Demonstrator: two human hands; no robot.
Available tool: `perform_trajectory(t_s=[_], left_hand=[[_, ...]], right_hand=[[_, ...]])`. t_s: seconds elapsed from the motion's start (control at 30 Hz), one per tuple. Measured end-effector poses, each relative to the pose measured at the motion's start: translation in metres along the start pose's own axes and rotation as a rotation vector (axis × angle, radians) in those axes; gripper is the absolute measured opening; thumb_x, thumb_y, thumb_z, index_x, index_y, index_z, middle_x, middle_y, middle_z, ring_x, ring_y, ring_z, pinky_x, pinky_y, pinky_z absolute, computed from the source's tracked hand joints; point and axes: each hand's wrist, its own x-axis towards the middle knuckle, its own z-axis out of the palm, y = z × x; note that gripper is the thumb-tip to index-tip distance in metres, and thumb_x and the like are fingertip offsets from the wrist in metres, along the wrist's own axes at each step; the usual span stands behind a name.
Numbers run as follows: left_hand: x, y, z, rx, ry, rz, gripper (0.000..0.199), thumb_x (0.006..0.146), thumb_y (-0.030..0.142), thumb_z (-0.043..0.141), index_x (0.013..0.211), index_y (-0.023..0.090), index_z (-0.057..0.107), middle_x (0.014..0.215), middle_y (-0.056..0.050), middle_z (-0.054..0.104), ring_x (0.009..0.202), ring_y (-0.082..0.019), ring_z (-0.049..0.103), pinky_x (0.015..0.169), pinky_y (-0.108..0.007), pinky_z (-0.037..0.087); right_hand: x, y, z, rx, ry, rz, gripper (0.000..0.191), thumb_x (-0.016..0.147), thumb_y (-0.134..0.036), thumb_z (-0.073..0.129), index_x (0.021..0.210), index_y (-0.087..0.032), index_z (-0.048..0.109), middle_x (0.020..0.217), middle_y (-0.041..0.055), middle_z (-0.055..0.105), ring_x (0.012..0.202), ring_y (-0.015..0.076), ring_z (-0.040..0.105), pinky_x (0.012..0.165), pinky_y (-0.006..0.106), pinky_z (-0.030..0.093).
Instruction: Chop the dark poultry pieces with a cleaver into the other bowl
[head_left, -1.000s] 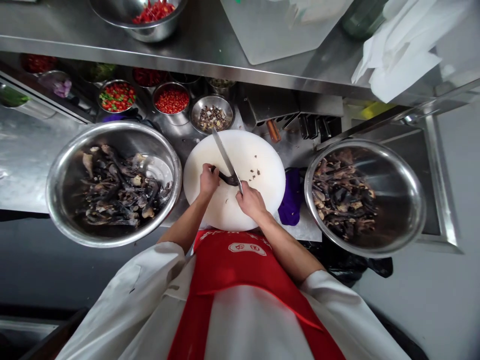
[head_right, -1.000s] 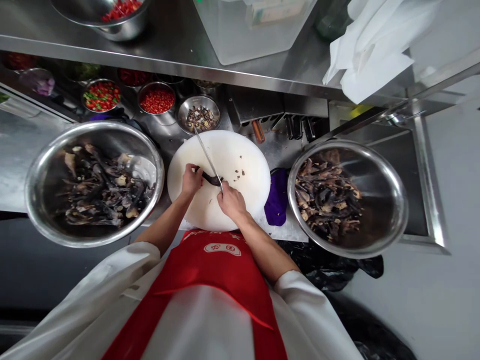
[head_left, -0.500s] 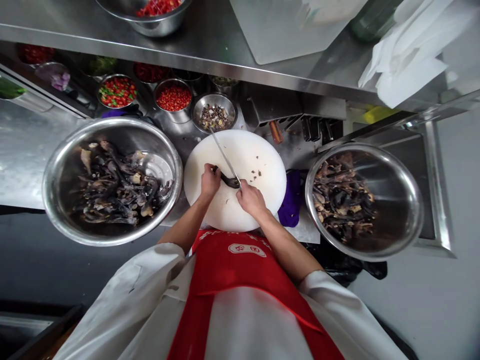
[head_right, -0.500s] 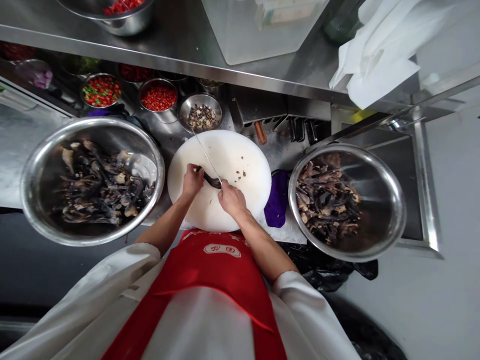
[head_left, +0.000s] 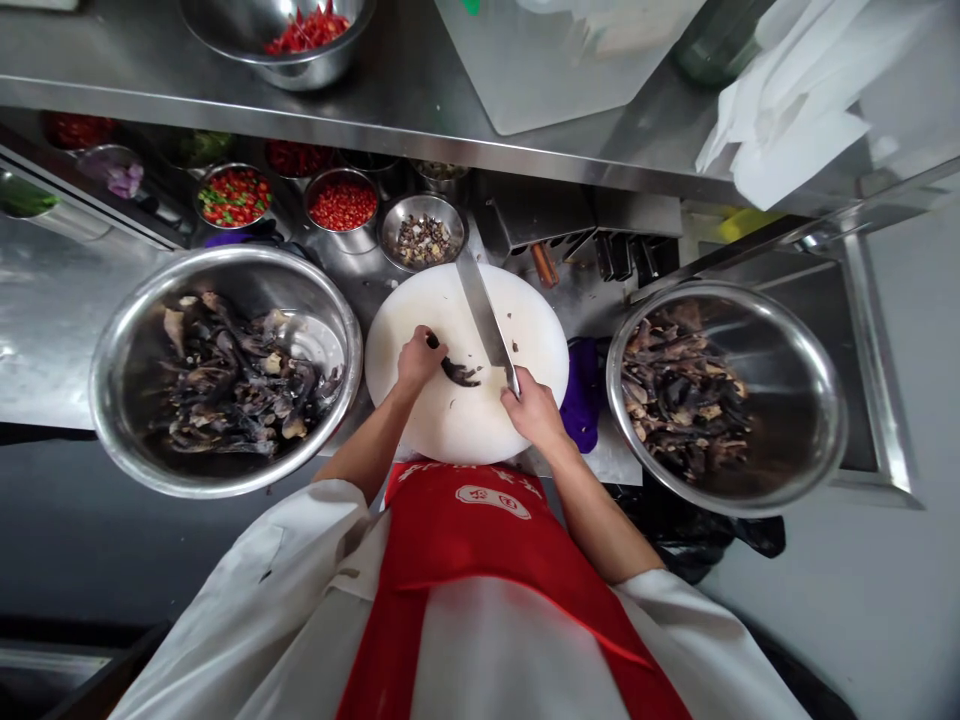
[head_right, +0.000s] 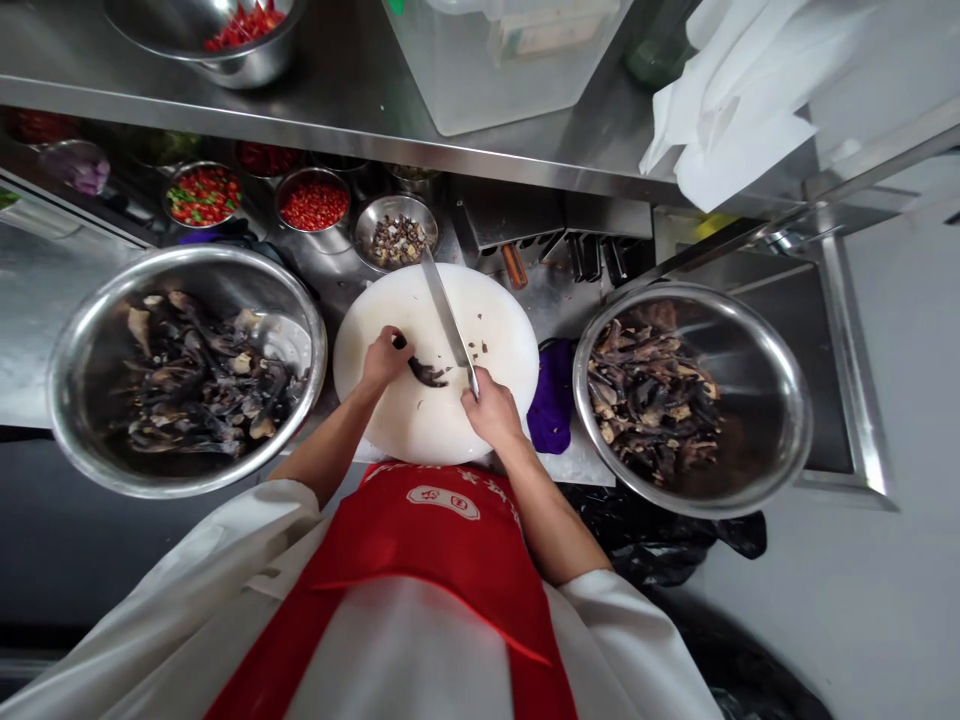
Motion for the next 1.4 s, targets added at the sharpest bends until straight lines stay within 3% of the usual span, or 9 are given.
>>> perform_trajectory(t_s=[0.1,0.27,0.4,0.53,0.77,0.97,1.13,1.27,1.4], left_hand=[[-0.009,-0.002,-0.018,0.008,-0.046,0.077,0.021,0.072,0.028,0.060,0.092,0.023,0.057,0.079,-0.004,0.063,0.075,-0.020,0.059,0.065,-0.028,0.041],[-0.037,-0.022,-0.073,-0.220,-0.100,0.144,0.018,0.074,0.034,0.057,0.085,0.021,0.060,0.060,0.002,0.054,0.056,-0.013,0.052,0.054,-0.023,0.039],[-0.053,-0.038,-0.094,-0.588,-0.018,0.104,0.021,0.077,0.037,0.056,0.090,0.021,0.054,0.058,0.005,0.050,0.046,-0.009,0.047,0.046,-0.021,0.038],[-0.061,-0.040,-0.070,-0.675,-0.044,0.083,0.025,0.075,0.033,0.058,0.094,0.020,0.051,0.074,0.000,0.061,0.057,-0.011,0.057,0.055,-0.023,0.046],[-0.086,-0.036,-0.009,0.016,-0.007,0.259,0.016,0.079,0.026,0.059,0.092,0.018,0.064,0.099,-0.010,0.063,0.098,-0.023,0.059,0.089,-0.035,0.045],[-0.109,-0.048,0.006,-0.021,0.065,0.339,0.014,0.084,0.022,0.057,0.095,0.018,0.064,0.095,-0.008,0.063,0.090,-0.020,0.060,0.084,-0.032,0.048],[-0.120,-0.062,0.019,-0.053,0.136,0.465,0.011,0.088,0.023,0.055,0.092,0.018,0.063,0.092,-0.007,0.063,0.090,-0.018,0.060,0.085,-0.033,0.050],[-0.121,-0.068,0.026,-0.083,0.193,0.526,0.013,0.089,0.025,0.054,0.095,0.018,0.062,0.094,-0.008,0.062,0.090,-0.017,0.059,0.086,-0.033,0.050],[-0.120,-0.072,0.032,-0.106,0.229,0.553,0.013,0.088,0.025,0.055,0.096,0.016,0.062,0.095,-0.008,0.062,0.091,-0.018,0.059,0.085,-0.033,0.051]], right_hand=[[-0.022,0.012,-0.001,0.156,-0.074,0.022,0.032,0.086,-0.032,0.044,0.114,-0.022,0.056,0.081,0.0029,0.068,0.070,0.0205,0.063,0.065,0.027,0.043],[-0.046,0.049,-0.002,0.423,-0.392,0.045,0.020,0.081,-0.032,0.047,0.095,-0.022,0.057,0.050,-0.0072,0.053,0.043,0.0145,0.052,0.048,0.023,0.039],[-0.035,0.075,-0.003,0.448,-0.333,0.099,0.019,0.079,-0.031,0.047,0.092,-0.020,0.056,0.044,-0.0090,0.049,0.038,0.0128,0.047,0.043,0.021,0.036],[-0.021,0.070,-0.004,0.412,-0.174,0.119,0.024,0.079,-0.032,0.046,0.098,-0.020,0.056,0.044,-0.0090,0.049,0.040,0.0139,0.050,0.046,0.022,0.038],[-0.037,0.027,0.003,0.296,-0.027,-0.011,0.033,0.084,-0.034,0.047,0.112,-0.021,0.058,0.062,-0.0024,0.061,0.056,0.0168,0.059,0.057,0.024,0.044],[-0.047,-0.003,0.032,0.188,0.145,-0.183,0.039,0.088,-0.036,0.044,0.120,-0.017,0.055,0.090,0.0065,0.069,0.079,0.0209,0.064,0.074,0.029,0.047],[-0.032,-0.018,0.058,-0.038,-0.028,-0.207,0.033,0.091,-0.027,0.041,0.120,-0.017,0.053,0.094,0.0092,0.071,0.084,0.0222,0.066,0.076,0.029,0.046],[-0.025,-0.039,0.037,-0.141,-0.087,-0.207,0.031,0.092,-0.027,0.043,0.119,-0.018,0.053,0.090,0.0081,0.071,0.080,0.0223,0.067,0.072,0.028,0.046],[-0.036,-0.058,0.010,0.015,0.175,-0.313,0.032,0.093,-0.032,0.041,0.119,-0.019,0.053,0.100,0.0084,0.070,0.090,0.0217,0.067,0.078,0.029,0.048]])
